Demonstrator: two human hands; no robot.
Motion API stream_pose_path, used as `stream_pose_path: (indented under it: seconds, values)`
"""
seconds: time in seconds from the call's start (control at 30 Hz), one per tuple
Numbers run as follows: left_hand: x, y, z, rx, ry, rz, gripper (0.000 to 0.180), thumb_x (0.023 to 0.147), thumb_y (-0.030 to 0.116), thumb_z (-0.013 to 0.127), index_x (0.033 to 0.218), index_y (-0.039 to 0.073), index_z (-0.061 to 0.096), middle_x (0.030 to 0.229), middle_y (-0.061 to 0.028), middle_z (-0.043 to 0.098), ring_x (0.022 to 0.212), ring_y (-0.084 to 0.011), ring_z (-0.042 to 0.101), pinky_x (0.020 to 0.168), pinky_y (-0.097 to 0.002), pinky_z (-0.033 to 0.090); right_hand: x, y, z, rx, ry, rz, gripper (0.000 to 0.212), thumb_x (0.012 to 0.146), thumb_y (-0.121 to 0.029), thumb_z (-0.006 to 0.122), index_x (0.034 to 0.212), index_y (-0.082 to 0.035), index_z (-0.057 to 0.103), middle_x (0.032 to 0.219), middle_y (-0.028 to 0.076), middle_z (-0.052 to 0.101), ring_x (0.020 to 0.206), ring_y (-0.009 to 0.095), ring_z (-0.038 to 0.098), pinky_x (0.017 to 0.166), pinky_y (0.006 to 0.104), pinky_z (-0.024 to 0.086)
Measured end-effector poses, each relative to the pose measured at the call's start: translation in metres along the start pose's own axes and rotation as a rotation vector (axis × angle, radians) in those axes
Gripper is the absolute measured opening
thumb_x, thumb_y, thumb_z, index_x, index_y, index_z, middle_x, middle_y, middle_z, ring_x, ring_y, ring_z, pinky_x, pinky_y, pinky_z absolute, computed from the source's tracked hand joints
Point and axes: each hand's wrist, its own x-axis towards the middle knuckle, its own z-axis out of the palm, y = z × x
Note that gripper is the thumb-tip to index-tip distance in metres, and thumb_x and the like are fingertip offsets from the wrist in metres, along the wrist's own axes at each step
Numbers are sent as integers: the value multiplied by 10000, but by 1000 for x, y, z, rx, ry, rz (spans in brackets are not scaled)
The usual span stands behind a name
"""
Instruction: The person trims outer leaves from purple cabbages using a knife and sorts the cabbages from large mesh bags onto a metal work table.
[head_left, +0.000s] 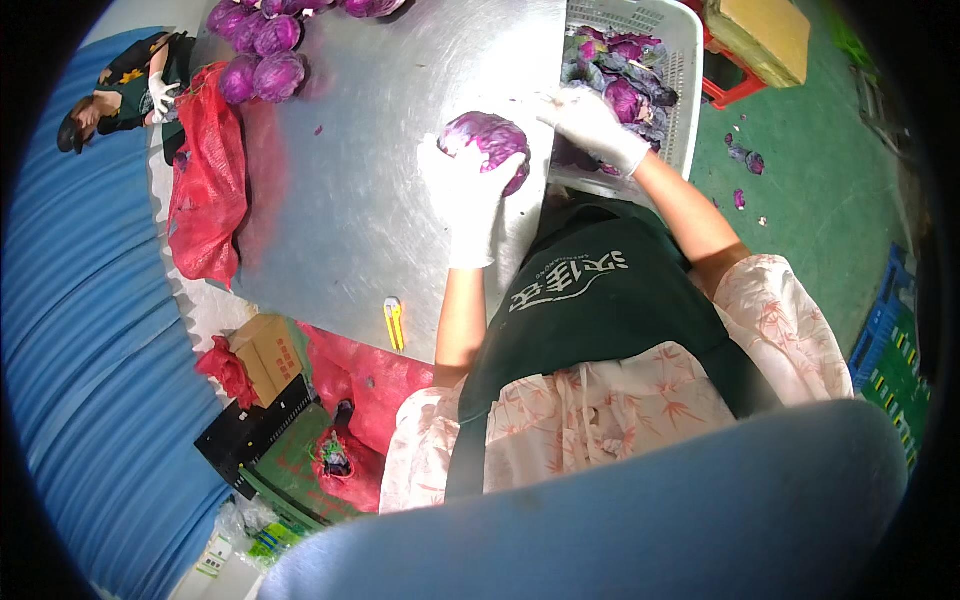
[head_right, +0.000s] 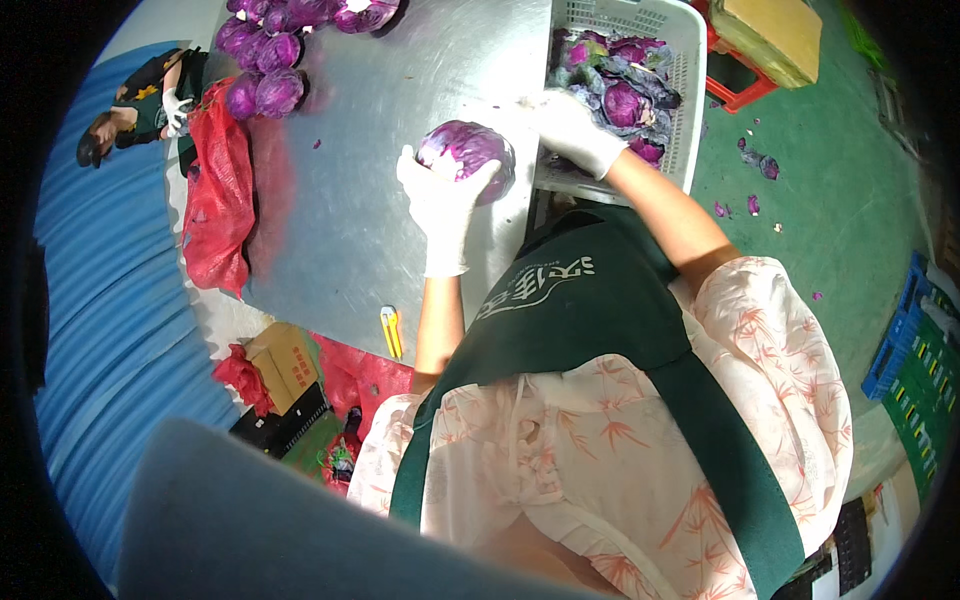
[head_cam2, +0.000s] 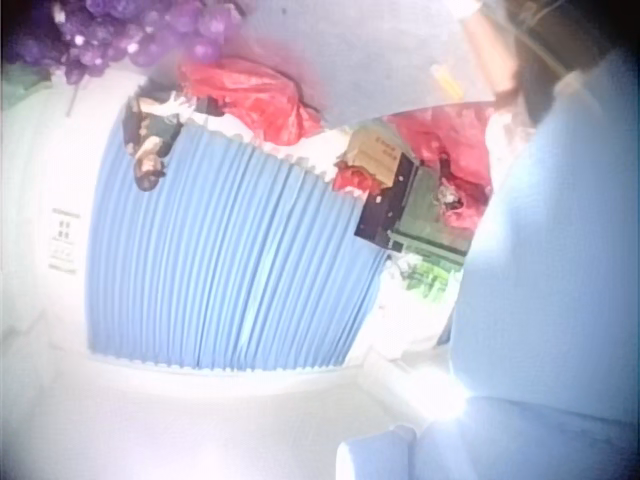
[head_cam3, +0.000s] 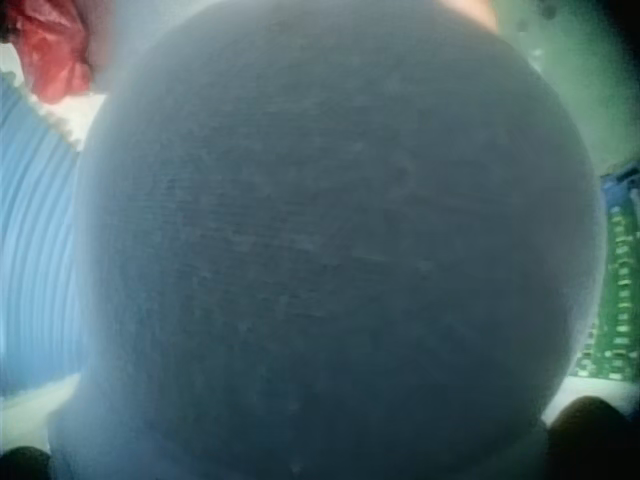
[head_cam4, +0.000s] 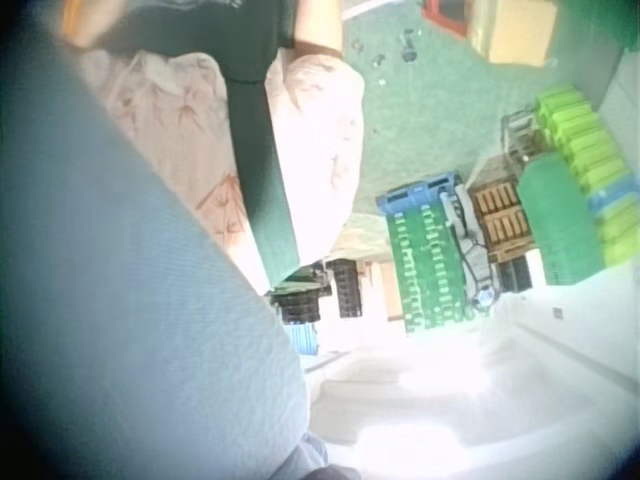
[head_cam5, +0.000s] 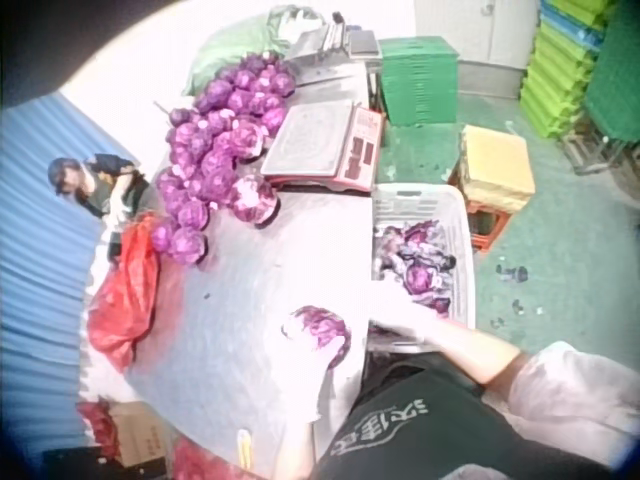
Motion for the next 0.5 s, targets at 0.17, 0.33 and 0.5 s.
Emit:
stream_pose_path:
  seconds: [0.17,0.33,0.5]
  values:
    - [9,-2,23,244,30,85,1074,492,484,860,1281,-50,363,1180,-212,496,1094,-355,529,920,-416,448,1,-50,11,328,-75,40,368,841,-369,582,967,-32,662,875,169,659,810,298,637,740,367,494]
    - [18,-18,14,174,25,138,1019,491,529,856,1225,-34,428,1149,-205,508,1070,-342,536,907,-416,453,-1,-23,17,231,86,-249,287,842,-235,596,1068,-63,637,1011,121,651,915,269,625,804,346,497]
    - [15,-15,16,329,8,218,1106,511,590,816,1333,-20,396,1309,-239,423,1173,-374,487,969,-417,429,1,-45,9,-333,84,-558,254,867,-252,616,1083,-121,646,1100,142,615,901,223,627,806,288,504]
